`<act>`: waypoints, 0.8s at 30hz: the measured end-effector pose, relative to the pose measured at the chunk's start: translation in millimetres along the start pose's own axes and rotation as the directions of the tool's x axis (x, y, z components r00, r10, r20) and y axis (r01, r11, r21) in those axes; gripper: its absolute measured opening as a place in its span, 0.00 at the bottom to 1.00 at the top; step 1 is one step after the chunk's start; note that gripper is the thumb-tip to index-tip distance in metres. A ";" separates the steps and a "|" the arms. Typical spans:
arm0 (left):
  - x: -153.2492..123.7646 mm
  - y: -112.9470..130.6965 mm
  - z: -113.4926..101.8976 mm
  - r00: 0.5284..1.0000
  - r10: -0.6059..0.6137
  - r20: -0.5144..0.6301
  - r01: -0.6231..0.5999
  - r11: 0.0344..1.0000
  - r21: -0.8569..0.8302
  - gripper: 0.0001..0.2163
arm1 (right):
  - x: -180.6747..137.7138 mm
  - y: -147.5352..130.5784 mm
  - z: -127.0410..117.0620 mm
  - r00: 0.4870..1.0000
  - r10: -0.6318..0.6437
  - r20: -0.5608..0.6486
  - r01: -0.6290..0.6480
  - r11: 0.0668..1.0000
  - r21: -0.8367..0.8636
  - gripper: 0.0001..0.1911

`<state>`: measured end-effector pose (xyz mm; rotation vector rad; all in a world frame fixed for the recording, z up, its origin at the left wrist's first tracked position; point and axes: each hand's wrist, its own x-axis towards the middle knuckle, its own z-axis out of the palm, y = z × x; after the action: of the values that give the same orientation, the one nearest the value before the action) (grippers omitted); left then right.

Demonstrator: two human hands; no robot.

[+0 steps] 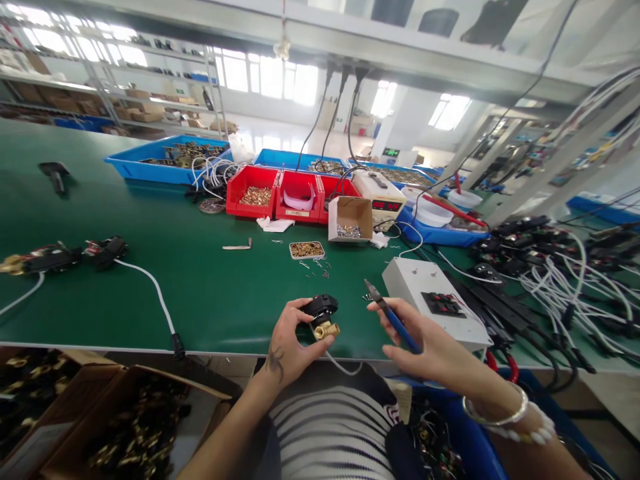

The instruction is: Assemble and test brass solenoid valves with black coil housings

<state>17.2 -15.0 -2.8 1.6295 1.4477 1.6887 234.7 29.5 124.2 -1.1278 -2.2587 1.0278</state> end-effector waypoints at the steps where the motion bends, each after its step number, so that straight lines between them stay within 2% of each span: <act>1: 0.0 0.0 0.1 1.000 -0.004 0.000 0.004 1.000 0.001 0.16 | 0.8 -0.8 0.9 0.995 -0.046 -0.083 0.043 0.998 -0.039 0.20; 3: 0.2 0.3 0.3 1.000 -0.008 -0.003 0.008 1.000 -0.001 0.16 | 4.9 3.4 9.1 0.946 -0.148 -0.289 0.108 0.983 -0.150 0.14; 4: 0.4 0.6 0.4 1.000 -0.009 -0.005 0.009 1.000 -0.003 0.16 | 7.8 8.0 14.9 0.927 -0.194 -0.322 0.129 0.969 -0.211 0.14; 6: 1.1 1.2 0.5 1.000 -0.008 -0.009 0.008 1.000 -0.006 0.16 | 13.4 18.7 24.8 0.943 -0.233 -0.239 0.147 0.933 -0.327 0.16; 8: 1.6 1.5 0.6 1.000 -0.011 -0.013 0.011 1.000 -0.009 0.15 | 16.4 25.8 28.6 0.968 -0.214 -0.130 0.146 0.905 -0.401 0.16; 9: 1.8 1.6 0.6 1.000 -0.014 -0.014 0.014 1.000 -0.010 0.15 | 16.6 26.9 28.2 0.967 -0.210 -0.146 0.134 0.903 -0.408 0.15; 10: 1.8 1.5 0.7 1.000 -0.017 -0.015 0.017 1.000 -0.012 0.15 | 16.0 26.4 26.9 0.948 -0.218 -0.231 0.112 0.911 -0.396 0.13; 12: 1.8 1.5 0.8 1.000 -0.021 -0.015 0.021 1.000 -0.015 0.16 | 14.1 23.5 24.0 0.857 -0.232 -0.461 0.059 0.932 -0.359 0.09; 13: 1.8 1.5 0.8 1.000 -0.022 -0.015 0.022 1.000 -0.016 0.16 | 13.4 22.2 23.4 0.807 -0.237 -0.542 0.039 0.936 -0.351 0.09; 14: 1.9 1.5 0.9 1.000 -0.024 -0.015 0.023 1.000 -0.016 0.16 | 13.2 21.7 23.4 0.797 -0.245 -0.552 0.034 0.931 -0.363 0.09; 15: 1.9 1.5 1.0 1.000 -0.024 -0.014 0.023 1.000 -0.016 0.16 | 13.5 21.9 23.9 0.836 -0.249 -0.488 0.045 0.919 -0.392 0.10; 17: 2.2 1.3 1.3 1.000 -0.024 -0.016 0.024 1.000 -0.017 0.16 | 15.3 23.5 25.0 0.946 -0.238 -0.219 0.112 0.877 -0.468 0.14; 18: 2.3 1.1 1.5 1.000 -0.025 -0.017 0.025 1.000 -0.017 0.16 | 16.2 24.1 25.1 0.968 -0.227 -0.106 0.148 0.861 -0.487 0.16; 19: 2.4 0.8 1.6 1.000 -0.026 -0.018 0.026 1.000 -0.018 0.16 | 17.0 24.1 24.8 0.972 -0.224 -0.070 0.162 0.857 -0.490 0.17; 20: 2.5 0.5 1.8 0.999 -0.028 -0.018 0.027 0.999 -0.019 0.16 | 17.3 23.7 24.3 0.963 -0.239 -0.127 0.151 0.863 -0.482 0.16; 22: 2.6 0.2 2.0 0.999 -0.029 -0.019 0.029 0.999 -0.023 0.16 | 17.4 22.1 23.8 0.878 -0.282 -0.386 0.099 0.897 -0.431 0.12; 23: 2.7 0.4 2.0 0.999 -0.028 -0.017 0.028 0.999 -0.025 0.16 | 17.5 21.7 23.9 0.842 -0.282 -0.460 0.081 0.909 -0.410 0.11; 24: 2.8 0.7 1.9 1.000 -0.026 -0.016 0.026 0.999 -0.026 0.16 | 17.8 21.7 24.4 0.848 -0.268 -0.456 0.066 0.909 -0.412 0.11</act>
<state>18.4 -12.2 -1.2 1.5802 1.4430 1.7029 219.7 42.0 92.6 -1.1485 -2.1070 0.1701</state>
